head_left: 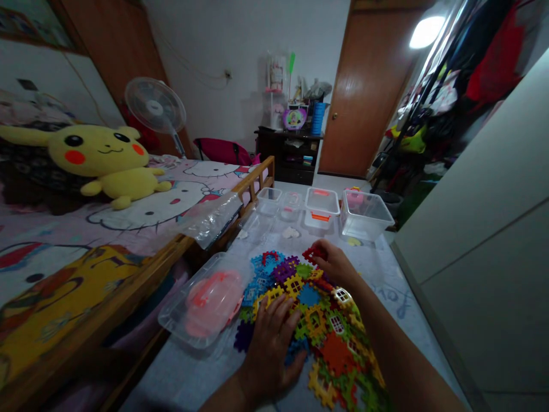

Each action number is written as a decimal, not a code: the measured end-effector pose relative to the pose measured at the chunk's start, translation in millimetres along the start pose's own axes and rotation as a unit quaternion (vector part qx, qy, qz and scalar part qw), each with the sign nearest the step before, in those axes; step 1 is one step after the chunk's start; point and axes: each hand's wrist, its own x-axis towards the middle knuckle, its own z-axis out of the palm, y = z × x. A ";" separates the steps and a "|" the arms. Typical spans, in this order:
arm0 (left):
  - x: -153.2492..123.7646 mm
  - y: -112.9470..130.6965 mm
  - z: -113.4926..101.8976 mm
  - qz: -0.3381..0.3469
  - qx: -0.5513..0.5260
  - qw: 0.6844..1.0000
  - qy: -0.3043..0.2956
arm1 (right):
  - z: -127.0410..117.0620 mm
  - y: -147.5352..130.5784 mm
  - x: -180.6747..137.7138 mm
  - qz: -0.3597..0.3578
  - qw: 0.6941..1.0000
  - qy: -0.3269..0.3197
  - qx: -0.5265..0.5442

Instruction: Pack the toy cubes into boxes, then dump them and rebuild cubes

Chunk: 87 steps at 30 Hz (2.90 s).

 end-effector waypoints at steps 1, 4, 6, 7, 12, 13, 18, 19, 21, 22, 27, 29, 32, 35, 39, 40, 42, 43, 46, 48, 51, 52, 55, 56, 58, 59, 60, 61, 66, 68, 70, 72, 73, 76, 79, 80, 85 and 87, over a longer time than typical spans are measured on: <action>-0.5 -0.3 0.4 -0.005 -0.005 1.000 0.002 | -0.1 -7.7 -7.8 -0.012 1.000 0.010 0.007; -2.6 -0.7 2.4 -0.023 -0.024 0.999 0.037 | 7.3 -29.8 -32.6 -0.085 0.996 0.036 0.005; -3.8 -0.4 3.8 -0.038 -0.038 0.996 0.069 | 15.4 -42.1 -48.8 -0.126 0.992 0.025 -0.020; -4.1 -0.1 4.3 -0.048 -0.044 0.995 0.080 | 19.0 -47.0 -56.6 -0.136 0.990 0.006 -0.032; -2.6 -0.4 4.4 -0.054 -0.025 0.997 0.041 | 21.9 -53.9 -93.2 -0.142 0.984 -0.097 -0.045; -2.0 -1.0 4.3 -0.046 -0.016 0.999 0.021 | 19.3 -50.5 -100.1 -0.140 0.984 -0.097 -0.044; -1.6 -2.6 3.2 -0.036 0.008 0.999 -0.033 | -1.1 -6.7 -128.1 -0.063 0.996 -0.002 -0.070; -1.6 -2.5 1.7 -0.035 0.007 0.999 -0.034 | -5.1 5.9 -131.8 -0.031 0.996 0.024 -0.080; 0.4 -2.7 -4.0 -0.028 0.000 0.999 -0.035 | -10.9 31.1 -137.2 0.028 0.992 0.071 -0.099; 3.5 -3.6 -8.4 -0.027 -0.005 0.999 -0.036 | -12.3 42.5 -139.0 0.051 0.989 0.088 -0.104; 50.5 -24.8 -34.7 -0.102 -0.025 0.993 -0.044 | -6.0 72.6 -142.6 0.108 0.981 0.136 -0.084; 79.2 -42.2 -38.3 -0.177 -0.014 0.976 -0.125 | -1.7 73.0 -143.5 0.116 0.981 0.139 -0.067; 115.7 -72.6 -29.2 -0.246 0.001 0.938 -0.246 | 1.4 70.5 -145.3 0.119 0.982 0.140 -0.046; 135.0 -100.2 -9.3 -0.278 -0.004 0.909 -0.310 | 1.4 71.1 -147.2 0.118 0.982 0.145 -0.031; 142.9 -123.3 11.7 -0.297 -0.024 0.881 -0.366 | 1.6 76.5 -148.1 0.122 0.978 0.172 -0.007; 144.0 -126.1 14.2 -0.297 -0.029 0.879 -0.372 | 1.9 77.5 -148.0 0.123 0.977 0.176 -0.003; 146.3 -128.6 16.5 -0.291 -0.038 0.879 -0.375 | 2.4 78.8 -147.5 0.126 0.976 0.179 0.001; 147.6 -128.5 16.7 -0.286 -0.044 0.881 -0.373 | 2.7 79.1 -147.4 0.127 0.975 0.180 0.001; 152.0 -125.5 15.6 -0.265 -0.072 0.892 -0.360 | 3.3 79.9 -147.5 0.132 0.974 0.183 0.003; 154.5 -122.7 15.3 -0.249 -0.092 0.899 -0.348 | 3.8 80.9 -147.9 0.134 0.973 0.188 0.005; 156.1 -117.9 16.8 -0.225 -0.117 0.910 -0.328 | 4.5 83.0 -148.4 0.138 0.971 0.197 0.010; 156.1 -115.9 17.6 -0.215 -0.124 0.914 -0.321 | 4.7 83.5 -148.5 0.140 0.970 0.199 0.014; 154.5 -108.2 19.3 -0.183 -0.139 0.927 -0.295 | 4.9 83.0 -148.5 0.146 0.968 0.204 0.028; 153.8 -104.9 18.9 -0.174 -0.140 0.932 -0.286 | 4.7 82.1 -148.5 0.147 0.967 0.204 0.032; 152.6 -97.1 15.8 -0.159 -0.138 0.940 -0.268 | 4.1 79.7 -148.2 0.151 0.967 0.204 0.038; 152.2 -92.6 12.8 -0.152 -0.135 0.944 -0.260 | 3.7 78.5 -148.0 0.154 0.966 0.204 0.040; 152.1 -87.5 8.9 -0.146 -0.131 0.948 -0.250 | 3.3 77.5 -147.8 0.158 0.965 0.204 0.043; 152.1 -81.8 4.3 -0.139 -0.126 0.952 -0.241 | 3.0 76.7 -147.6 0.161 0.965 0.203 0.046; 151.4 -43.0 -19.9 -0.083 -0.105 0.972 -0.195 | 2.9 77.6 -147.2 0.171 0.963 0.199 0.058; 148.6 -23.7 -24.7 -0.055 -0.094 0.977 -0.184 | 3.5 78.5 -147.4 0.174 0.963 0.198 0.060; 143.6 -4.8 -24.9 0.003 -0.050 0.987 -0.154 | 3.9 78.5 -147.7 0.173 0.963 0.196 0.059; 136.8 11.7 -21.5 0.086 -0.005 0.989 -0.120 | 4.0 78.1 -148.0 0.170 0.964 0.197 0.060; 132.9 18.6 -19.0 0.123 0.010 0.986 -0.108 | 4.0 77.9 -148.1 0.167 0.964 0.198 0.062; 121.3 33.6 -11.2 0.183 0.025 0.977 -0.104 | 4.1 78.7 -148.1 0.159 0.964 0.201 0.069; 111.0 40.6 -7.2 0.208 0.017 0.969 -0.129 | 4.6 81.2 -147.9 0.152 0.965 0.201 0.075; 107.8 41.6 -7.1 0.212 0.016 0.967 -0.139 | 4.8 81.9 -147.8 0.151 0.965 0.202 0.075; 92.1 39.2 -10.5 0.186 0.024 0.971 -0.146 | 4.4 81.1 -147.5 0.148 0.966 0.200 0.073; 84.6 34.8 -12.1 0.160 0.021 0.978 -0.131 | 2.8 78.3 -147.5 0.146 0.966 0.202 0.073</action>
